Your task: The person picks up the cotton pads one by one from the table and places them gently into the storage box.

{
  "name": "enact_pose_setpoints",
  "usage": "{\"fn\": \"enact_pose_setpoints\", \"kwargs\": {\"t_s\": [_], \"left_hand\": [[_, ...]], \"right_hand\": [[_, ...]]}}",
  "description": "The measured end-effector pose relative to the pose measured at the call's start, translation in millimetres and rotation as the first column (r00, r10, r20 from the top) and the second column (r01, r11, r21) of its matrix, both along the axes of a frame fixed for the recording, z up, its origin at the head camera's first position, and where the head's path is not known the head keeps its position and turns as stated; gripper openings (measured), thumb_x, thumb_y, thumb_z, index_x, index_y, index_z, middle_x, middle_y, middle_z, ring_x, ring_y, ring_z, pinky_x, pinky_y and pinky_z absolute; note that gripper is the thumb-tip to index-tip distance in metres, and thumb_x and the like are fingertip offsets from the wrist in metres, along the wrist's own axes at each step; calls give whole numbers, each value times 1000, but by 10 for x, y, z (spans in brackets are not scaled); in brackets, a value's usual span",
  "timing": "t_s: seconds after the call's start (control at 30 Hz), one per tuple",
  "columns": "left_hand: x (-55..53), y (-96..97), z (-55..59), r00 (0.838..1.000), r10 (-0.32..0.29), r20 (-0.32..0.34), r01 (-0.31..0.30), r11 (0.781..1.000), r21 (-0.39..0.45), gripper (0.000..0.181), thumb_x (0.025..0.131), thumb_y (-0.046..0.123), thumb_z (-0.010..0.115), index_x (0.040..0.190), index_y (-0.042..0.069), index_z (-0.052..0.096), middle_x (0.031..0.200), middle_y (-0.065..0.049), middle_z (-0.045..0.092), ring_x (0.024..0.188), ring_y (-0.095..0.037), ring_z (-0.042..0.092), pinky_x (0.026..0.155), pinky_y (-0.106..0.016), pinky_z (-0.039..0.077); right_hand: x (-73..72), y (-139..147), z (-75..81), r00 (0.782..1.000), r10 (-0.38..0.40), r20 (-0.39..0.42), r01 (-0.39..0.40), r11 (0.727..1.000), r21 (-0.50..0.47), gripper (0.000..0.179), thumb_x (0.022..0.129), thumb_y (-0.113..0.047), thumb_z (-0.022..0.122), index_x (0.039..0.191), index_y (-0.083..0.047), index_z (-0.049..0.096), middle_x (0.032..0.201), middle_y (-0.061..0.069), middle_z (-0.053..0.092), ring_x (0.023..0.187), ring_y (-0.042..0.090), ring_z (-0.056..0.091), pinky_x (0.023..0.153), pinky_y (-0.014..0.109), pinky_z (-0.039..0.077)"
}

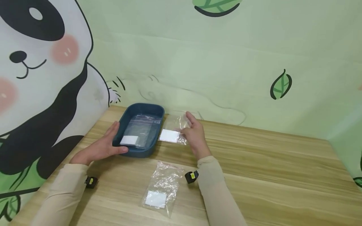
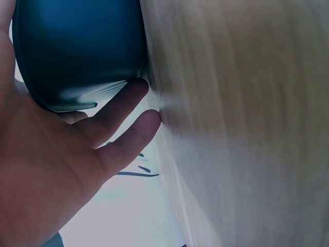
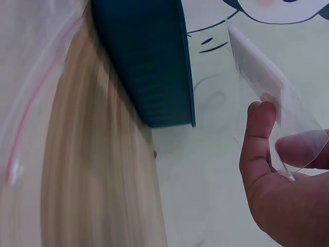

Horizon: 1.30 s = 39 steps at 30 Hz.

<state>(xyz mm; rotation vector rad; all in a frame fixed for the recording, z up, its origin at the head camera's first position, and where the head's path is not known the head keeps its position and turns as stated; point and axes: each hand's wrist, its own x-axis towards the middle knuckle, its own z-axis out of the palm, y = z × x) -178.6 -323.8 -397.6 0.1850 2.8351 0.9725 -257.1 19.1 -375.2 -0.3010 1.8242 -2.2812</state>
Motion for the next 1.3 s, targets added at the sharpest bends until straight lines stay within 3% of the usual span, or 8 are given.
{"fn": "enact_pose_setpoints", "kwargs": {"t_s": [0.27, 0.5, 0.73, 0.9, 1.3], "left_hand": [[4, 7, -2, 1000, 3, 7, -3, 1000, 13, 127, 84, 60, 75, 160, 2, -9, 166, -19, -12, 152, -40, -2, 116, -61, 15], [2, 11, -25, 1000, 5, -3, -5, 1000, 9, 126, 84, 59, 76, 160, 1, -7, 167, -20, -11, 152, -41, -2, 116, -61, 15], [0, 8, -43, 1000, -2, -15, 3, 1000, 21, 126, 84, 59, 75, 160, 2, -6, 167, -20, -11, 152, -39, -1, 117, -60, 15], [-13, 10, -41, 1000, 10, 4, -10, 1000, 20, 128, 82, 62, 75, 161, 5, -8, 167, -16, -12, 152, -38, 0, 117, -58, 17], [-1, -24, -20, 999, 25, 29, -27, 998, 51, 127, 83, 59, 76, 161, 7, -10, 167, -15, -15, 151, -42, 3, 116, -60, 18]], "right_hand": [[-21, -289, 44, 1000, 26, -14, -26, 1000, 11, 82, 83, 25, 47, 158, -1, 29, 163, 12, 28, 61, 7, 50, 58, 16, 46], [-28, -564, 55, 999, 53, 3, -53, 998, 26, 82, 82, 23, 48, 158, -1, 30, 162, 14, 29, 81, 13, 70, 59, 18, 48], [-25, -848, 86, 997, 44, 56, -46, 999, 28, 81, 84, 23, 53, 158, -4, 32, 161, 13, 32, 82, 15, 68, 66, 21, 55], [-49, -1015, 104, 996, 39, 80, -46, 995, 87, 80, 86, 22, 51, 158, -8, 34, 161, 11, 33, 80, 16, 67, 63, 21, 53], [-106, -1355, 84, 996, 52, 76, -63, 986, 153, 84, 81, 25, 42, 158, -4, 30, 161, 11, 33, 102, 33, 71, 52, 18, 48]]}}
